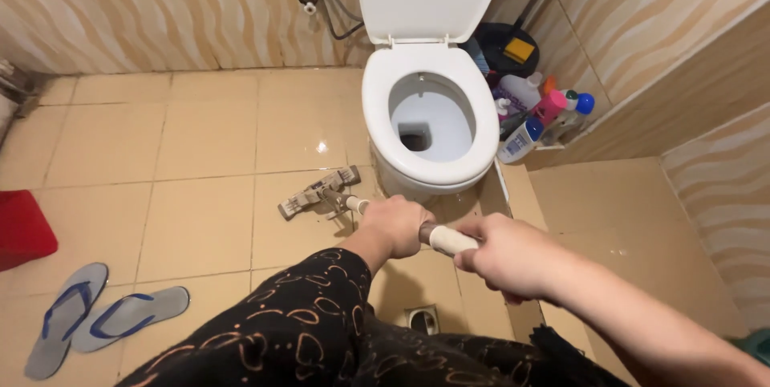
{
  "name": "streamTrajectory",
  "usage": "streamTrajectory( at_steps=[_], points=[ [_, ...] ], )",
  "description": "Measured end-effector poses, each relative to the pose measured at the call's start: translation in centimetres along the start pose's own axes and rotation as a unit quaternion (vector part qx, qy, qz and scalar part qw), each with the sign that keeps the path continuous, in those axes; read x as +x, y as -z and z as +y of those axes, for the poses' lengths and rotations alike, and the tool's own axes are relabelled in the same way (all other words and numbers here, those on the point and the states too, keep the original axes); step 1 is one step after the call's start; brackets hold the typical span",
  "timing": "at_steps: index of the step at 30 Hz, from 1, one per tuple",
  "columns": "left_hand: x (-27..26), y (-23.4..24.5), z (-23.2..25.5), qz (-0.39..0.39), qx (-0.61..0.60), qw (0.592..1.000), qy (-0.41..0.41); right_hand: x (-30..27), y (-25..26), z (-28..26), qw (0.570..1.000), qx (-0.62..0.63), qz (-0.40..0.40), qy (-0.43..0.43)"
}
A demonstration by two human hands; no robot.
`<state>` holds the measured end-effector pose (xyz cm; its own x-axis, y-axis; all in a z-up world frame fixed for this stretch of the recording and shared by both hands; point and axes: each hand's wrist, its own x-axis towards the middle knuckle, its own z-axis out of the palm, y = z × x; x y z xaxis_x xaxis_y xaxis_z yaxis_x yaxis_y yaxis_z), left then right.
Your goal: The person mops the bathroom floor using a spray-trigger mop, wiping around the toilet, under the sink, and into corners.
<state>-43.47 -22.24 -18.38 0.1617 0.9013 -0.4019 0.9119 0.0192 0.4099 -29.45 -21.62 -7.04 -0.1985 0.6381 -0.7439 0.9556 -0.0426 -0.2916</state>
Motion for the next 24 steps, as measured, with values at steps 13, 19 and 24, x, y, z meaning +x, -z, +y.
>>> streamTrajectory(
  at_steps=[13,19,24],
  points=[
    [-3.1,-3.0,-7.8,-0.08,0.234,0.968,-0.033,3.5,-13.2,-2.9,0.995,-0.081,-0.025,0.045],
    [-8.8,-8.2,-7.1,-0.089,0.114,0.988,0.049,12.7,-25.2,5.8,0.969,0.052,-0.096,0.221],
    [-10.6,-6.7,-8.2,-0.107,0.1,0.983,0.114,17.8,-27.4,5.6,0.922,0.261,-0.163,0.235]
  ],
)
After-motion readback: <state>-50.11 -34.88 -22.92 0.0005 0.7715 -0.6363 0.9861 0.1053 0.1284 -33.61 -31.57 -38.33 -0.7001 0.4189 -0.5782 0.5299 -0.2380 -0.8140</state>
